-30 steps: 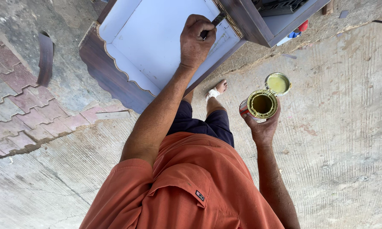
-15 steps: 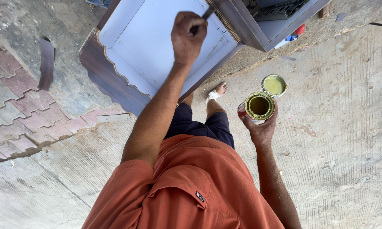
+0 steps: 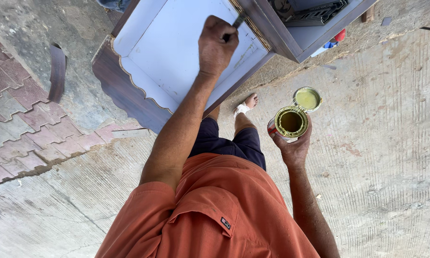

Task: The person applies a yellowish adhesive to the edges of a wooden drawer using a small brush. They dip the brush into a can, spread the glue along the drawer's inner rim, and then place a metal strip inside the drawer.

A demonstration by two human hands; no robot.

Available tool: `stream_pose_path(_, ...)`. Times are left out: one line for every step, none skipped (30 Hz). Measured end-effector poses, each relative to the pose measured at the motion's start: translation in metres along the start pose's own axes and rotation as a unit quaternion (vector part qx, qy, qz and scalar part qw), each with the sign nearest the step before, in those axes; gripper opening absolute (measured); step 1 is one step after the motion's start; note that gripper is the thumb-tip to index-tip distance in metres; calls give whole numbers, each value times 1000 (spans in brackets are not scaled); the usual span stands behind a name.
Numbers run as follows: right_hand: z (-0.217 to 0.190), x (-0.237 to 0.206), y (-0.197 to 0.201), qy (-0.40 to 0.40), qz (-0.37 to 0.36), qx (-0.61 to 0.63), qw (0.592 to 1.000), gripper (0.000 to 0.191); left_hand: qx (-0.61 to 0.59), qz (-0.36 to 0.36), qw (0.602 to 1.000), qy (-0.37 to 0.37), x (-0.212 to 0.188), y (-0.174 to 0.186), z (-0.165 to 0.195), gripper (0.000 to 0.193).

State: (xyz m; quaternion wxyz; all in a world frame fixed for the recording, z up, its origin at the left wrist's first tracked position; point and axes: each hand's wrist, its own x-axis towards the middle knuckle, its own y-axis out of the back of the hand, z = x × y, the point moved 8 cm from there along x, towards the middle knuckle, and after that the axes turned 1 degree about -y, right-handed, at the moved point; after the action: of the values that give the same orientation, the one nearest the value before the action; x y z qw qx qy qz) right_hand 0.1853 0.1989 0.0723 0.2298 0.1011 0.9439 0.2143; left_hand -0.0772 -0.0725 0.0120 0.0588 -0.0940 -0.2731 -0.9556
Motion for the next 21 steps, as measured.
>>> stream_pose_path(-1, 1, 0, 6, 1, -6, 1000, 105, 5, -15, 1000, 13, -5, -6, 1, 12)
stream_pose_path(-1, 1, 0, 4, 0, -4, 1000, 105, 9, -28, 999, 17, -10, -11, 5, 12)
stream_pose_path(-2, 2, -1, 2, -2, -1, 1000, 105, 13, -42, 999, 21, -16, -15, 8, 13)
stream_pose_path(-2, 3, -1, 1, -4, 1, 1000, 105, 17, -54, 998, 25, -21, -19, 11, 14)
stream_pose_path(-2, 4, -1, -3, -5, 8, 1000, 105, 13, -60, 998, 6, -25, -21, 17, 14)
stream_pose_path(-1, 4, -1, -7, -5, 14, 1000, 105, 9, -67, 998, -13, -29, -22, 23, 14)
stream_pose_path(-1, 4, -2, -12, -6, 21, 1000, 106, 5, -74, 997, -31, -31, -23, 27, 15)
stream_pose_path(-2, 5, -1, -7, -4, 15, 1000, 106, 2, -85, 995, -57, -31, -23, 31, 16)
stream_pose_path(-3, 5, 0, -3, -1, 8, 1000, 106, -2, -97, 992, -82, -30, -22, 33, 17)
stream_pose_path(-3, 5, 0, 1, 1, 2, 1000, 106, -4, -109, 988, -106, -28, -20, 35, 19)
stream_pose_path(-2, 5, 0, -2, -1, 17, 1000, 106, 5, -110, 987, -114, -21, -17, 31, 18)
stream_pose_path(-1, 5, 0, -6, -3, 32, 999, 105, 15, -111, 986, -121, -10, -12, 25, 18)
stream_pose_path(1, 5, 0, -10, -5, 46, 999, 105, 25, -114, 985, -127, 0, -7, 20, 18)
stream_pose_path(1, 4, 0, -8, -3, 39, 999, 105, 33, -106, 986, -125, 10, 3, 12, 16)
stream_pose_path(2, 4, 1, -6, 0, 30, 1000, 105, 40, -98, 987, -123, 22, 12, 4, 15)
stream_pose_path(2, 3, 2, -4, 4, 21, 1000, 105, 49, -89, 986, -129, 33, 19, 0, 14)
stream_pose_path(3, 3, 3, -9, 4, 17, 1000, 106, 58, -80, 986, -134, 43, 26, -4, 14)
stream_pose_path(4, 2, 2, -14, 4, 15, 1000, 106, 70, -72, 985, -140, 51, 33, -7, 13)
stream_pose_path(4, 3, 2, -17, 4, 13, 1000, 106, 72, -76, 987, -124, 59, 38, -12, 12)
stream_pose_path(3, 3, 1, -15, 4, 19, 1000, 105, 72, -80, 988, -109, 66, 42, -15, 12)
stream_pose_path(2, 3, 1, -14, 3, 25, 1000, 105, 72, -85, 989, -93, 69, 43, -17, 12)
